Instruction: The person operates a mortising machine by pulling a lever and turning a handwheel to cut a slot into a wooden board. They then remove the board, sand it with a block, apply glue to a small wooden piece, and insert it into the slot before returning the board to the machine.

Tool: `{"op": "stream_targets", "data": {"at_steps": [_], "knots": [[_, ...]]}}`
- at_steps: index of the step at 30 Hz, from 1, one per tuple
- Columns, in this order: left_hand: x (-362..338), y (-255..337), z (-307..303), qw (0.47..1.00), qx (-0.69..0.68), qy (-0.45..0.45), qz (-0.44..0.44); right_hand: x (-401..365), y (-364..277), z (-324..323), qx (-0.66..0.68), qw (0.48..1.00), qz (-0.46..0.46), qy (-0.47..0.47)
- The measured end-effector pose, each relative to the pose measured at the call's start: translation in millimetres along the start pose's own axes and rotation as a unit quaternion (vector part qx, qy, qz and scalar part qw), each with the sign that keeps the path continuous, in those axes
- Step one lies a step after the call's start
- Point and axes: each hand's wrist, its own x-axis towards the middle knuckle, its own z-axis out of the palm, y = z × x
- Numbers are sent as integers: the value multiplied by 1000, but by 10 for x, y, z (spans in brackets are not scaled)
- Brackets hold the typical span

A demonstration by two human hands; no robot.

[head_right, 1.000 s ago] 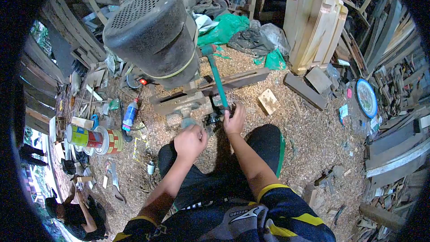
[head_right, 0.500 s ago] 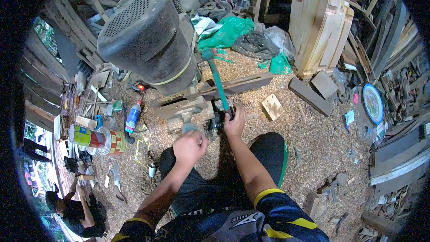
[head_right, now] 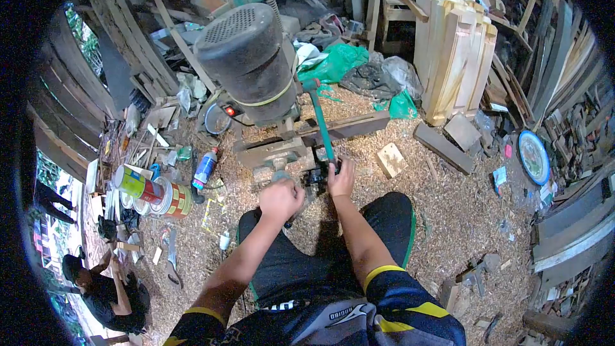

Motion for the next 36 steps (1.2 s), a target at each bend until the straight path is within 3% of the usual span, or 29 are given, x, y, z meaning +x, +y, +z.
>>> {"op": "stream_targets", "data": {"at_steps": [5,10,13,14,16,18,20,22,24,26,32,36], "knots": [[-14,1,0,1000,-4,-6,1,-60,-231,-300,53,998,32,-23],[-16,22,-35,999,-3,-31,-13,-114,-645,-815,-17,997,70,-30],[-36,-22,33,999,10,-28,-12,66,-1358,-1539,34,933,255,-250],[-29,-28,41,1000,6,-25,-12,98,-1579,-1768,31,935,253,-248],[-36,-41,76,1000,8,-24,-11,123,-1908,-2127,110,958,132,-229],[-50,-45,68,1000,-5,-24,-5,295,-2092,-2331,214,966,-31,-140],[-66,-70,78,1000,-17,-25,2,714,-2915,-2892,208,956,-158,-131],[-97,-107,100,999,-47,13,23,1063,-3464,-3123,306,916,-211,-150],[-88,-92,-37,999,-31,-32,16,1520,-3548,-2947,331,898,-255,-140],[-126,-111,-142,993,-115,9,25,1945,-3564,-2711,481,811,-272,-192],[-89,-303,-75,975,-223,-23,-2,2615,-3969,-2437,471,827,-271,-144],[-110,-406,13,935,-354,28,-8,2753,-4036,-2269,469,835,-267,-111]]}}
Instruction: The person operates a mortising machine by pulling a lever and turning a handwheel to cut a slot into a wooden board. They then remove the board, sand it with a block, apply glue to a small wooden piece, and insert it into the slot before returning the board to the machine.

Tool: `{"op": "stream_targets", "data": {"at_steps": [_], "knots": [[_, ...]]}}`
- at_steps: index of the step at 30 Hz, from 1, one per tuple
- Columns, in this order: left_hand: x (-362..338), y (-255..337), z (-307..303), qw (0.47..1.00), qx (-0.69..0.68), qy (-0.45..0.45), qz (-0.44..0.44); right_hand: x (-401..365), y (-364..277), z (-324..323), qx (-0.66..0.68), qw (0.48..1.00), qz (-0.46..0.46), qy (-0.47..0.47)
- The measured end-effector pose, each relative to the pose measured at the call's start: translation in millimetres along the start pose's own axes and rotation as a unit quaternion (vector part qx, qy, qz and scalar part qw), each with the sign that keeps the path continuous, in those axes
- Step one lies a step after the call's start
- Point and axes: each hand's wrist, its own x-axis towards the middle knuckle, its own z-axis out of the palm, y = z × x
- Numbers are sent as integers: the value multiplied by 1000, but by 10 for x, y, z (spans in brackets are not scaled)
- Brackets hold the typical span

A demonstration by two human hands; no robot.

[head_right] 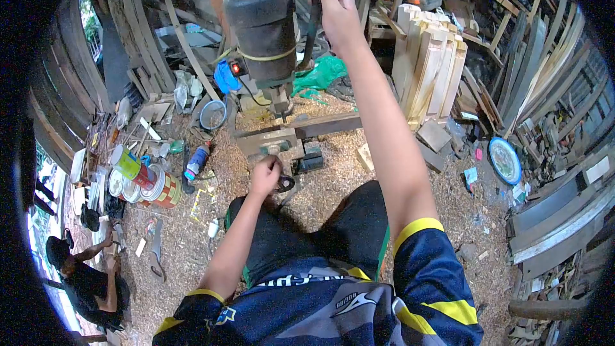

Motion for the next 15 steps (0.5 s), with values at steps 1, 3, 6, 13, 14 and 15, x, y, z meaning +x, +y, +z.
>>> {"op": "stream_targets", "data": {"at_steps": [1,3,6,13,14,15], "knots": [[10,-39,-4,999,-28,9,-35,4,66,7,25,999,8,-18],[24,-124,-9,990,-89,20,-103,-186,161,-71,16,1000,27,3],[29,-133,-4,979,-178,66,-71,-442,372,-177,26,996,73,39],[149,-300,35,961,-212,78,-159,-1839,949,-360,-63,958,254,114],[160,-319,40,962,-188,91,-178,-2242,1105,-344,-52,943,304,129],[175,-339,87,966,-120,121,-192,-2658,1342,-383,-85,908,387,135]]}}
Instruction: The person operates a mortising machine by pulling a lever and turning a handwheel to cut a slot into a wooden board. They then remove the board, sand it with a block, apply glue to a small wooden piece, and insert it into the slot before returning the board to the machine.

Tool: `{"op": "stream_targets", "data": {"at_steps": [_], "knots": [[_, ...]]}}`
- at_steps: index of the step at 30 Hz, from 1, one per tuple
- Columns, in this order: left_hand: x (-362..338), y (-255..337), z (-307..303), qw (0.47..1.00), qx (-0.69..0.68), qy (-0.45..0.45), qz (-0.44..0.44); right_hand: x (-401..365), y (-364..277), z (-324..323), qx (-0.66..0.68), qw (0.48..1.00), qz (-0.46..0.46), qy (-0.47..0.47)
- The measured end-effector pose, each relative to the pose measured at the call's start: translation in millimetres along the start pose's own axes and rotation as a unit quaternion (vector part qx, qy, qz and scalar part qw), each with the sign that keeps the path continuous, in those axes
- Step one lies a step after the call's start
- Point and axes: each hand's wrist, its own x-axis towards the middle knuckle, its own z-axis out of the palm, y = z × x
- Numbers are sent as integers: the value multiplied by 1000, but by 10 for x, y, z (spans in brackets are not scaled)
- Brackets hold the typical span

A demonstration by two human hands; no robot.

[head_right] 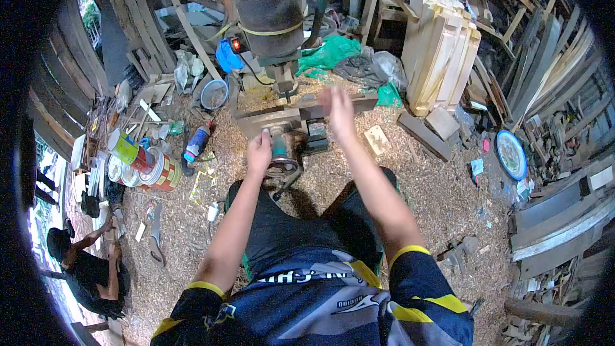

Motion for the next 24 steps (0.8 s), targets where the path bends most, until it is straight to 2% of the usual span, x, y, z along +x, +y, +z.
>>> {"op": "stream_targets", "data": {"at_steps": [1,3,4,5,6,7,9,10,12,14,15,17,20,21,24], "knots": [[3,-21,29,1000,2,0,-3,-115,500,-116,-74,996,11,-51],[-4,-44,82,988,109,64,89,-594,1253,-21,39,995,94,8],[-62,89,80,982,136,82,104,-703,1907,-137,-34,991,126,-8],[-102,165,78,982,139,82,99,-810,2609,-187,-79,995,66,11],[-125,207,82,980,147,93,97,-1026,2818,-106,-38,991,120,53],[-118,254,89,978,154,104,98,-1139,3235,-180,-153,982,105,33],[-131,285,95,973,168,114,107,-1402,2851,-5,-158,950,267,-19],[-129,264,97,969,179,125,118,-1452,2901,63,-158,950,270,-20],[-114,225,106,965,182,136,131,-1554,2994,177,-21,929,362,-69],[-125,253,102,961,184,146,144,-1632,2968,386,4,933,353,-67],[-141,304,89,965,189,135,118,-1648,2932,437,30,938,341,-64],[-145,267,114,969,194,123,89,-1603,2987,427,34,924,369,-95],[-119,241,123,964,174,151,131,-1593,3159,612,137,893,426,-48],[-127,260,112,966,187,141,112,-1635,3274,632,137,892,429,-48],[-155,334,104,966,202,133,91,-1687,3070,708,164,892,417,-57]]}}
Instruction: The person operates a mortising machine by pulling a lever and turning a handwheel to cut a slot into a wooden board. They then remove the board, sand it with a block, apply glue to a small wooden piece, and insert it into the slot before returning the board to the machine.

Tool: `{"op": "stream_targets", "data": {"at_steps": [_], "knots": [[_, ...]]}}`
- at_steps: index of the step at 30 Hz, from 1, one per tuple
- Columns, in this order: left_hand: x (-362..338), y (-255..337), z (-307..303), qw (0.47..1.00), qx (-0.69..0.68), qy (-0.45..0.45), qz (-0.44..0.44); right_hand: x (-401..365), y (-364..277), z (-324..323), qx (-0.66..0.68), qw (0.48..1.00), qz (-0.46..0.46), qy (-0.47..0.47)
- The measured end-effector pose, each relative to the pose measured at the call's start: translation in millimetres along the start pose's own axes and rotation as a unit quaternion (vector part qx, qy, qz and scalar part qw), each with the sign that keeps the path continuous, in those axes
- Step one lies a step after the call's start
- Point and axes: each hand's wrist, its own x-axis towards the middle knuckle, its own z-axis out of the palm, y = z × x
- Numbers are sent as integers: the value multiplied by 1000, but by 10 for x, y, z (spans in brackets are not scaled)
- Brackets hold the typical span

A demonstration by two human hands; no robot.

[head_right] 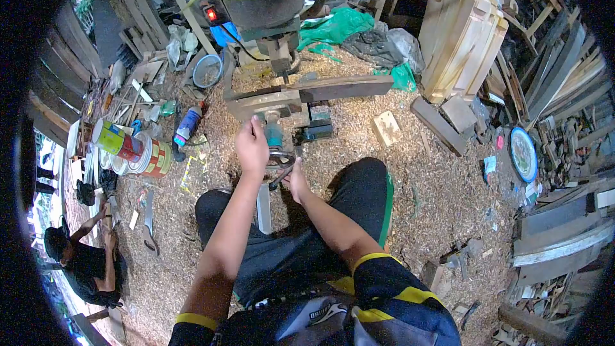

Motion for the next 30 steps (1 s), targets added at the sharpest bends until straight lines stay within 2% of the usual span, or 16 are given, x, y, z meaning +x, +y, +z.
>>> {"op": "stream_targets", "data": {"at_steps": [4,6,9,11,14,17,20,24,27,29,30], "knots": [[6,-7,9,1000,-5,6,5,137,173,45,37,999,18,-20],[-1,23,-5,1000,3,3,-3,253,301,102,179,983,-29,-41],[5,39,-25,1000,5,0,-5,159,222,208,209,976,-33,-44],[-4,31,-19,1000,0,0,-2,181,248,218,194,980,-34,-22],[14,21,-12,1000,7,-4,-12,269,321,202,211,974,-52,-57],[3,-7,6,999,3,25,26,438,374,235,134,988,-53,-47],[-4,-11,3,999,2,23,28,366,330,356,208,978,-6,5],[14,11,4,1000,-16,15,15,248,251,423,191,980,-39,-38],[10,-27,-1,1000,-6,18,24,315,347,344,201,978,-45,-21],[-9,-43,30,999,-3,22,32,199,252,459,233,972,-17,3],[-23,-53,42,999,-3,28,34,150,233,448,241,970,-15,-23]]}}
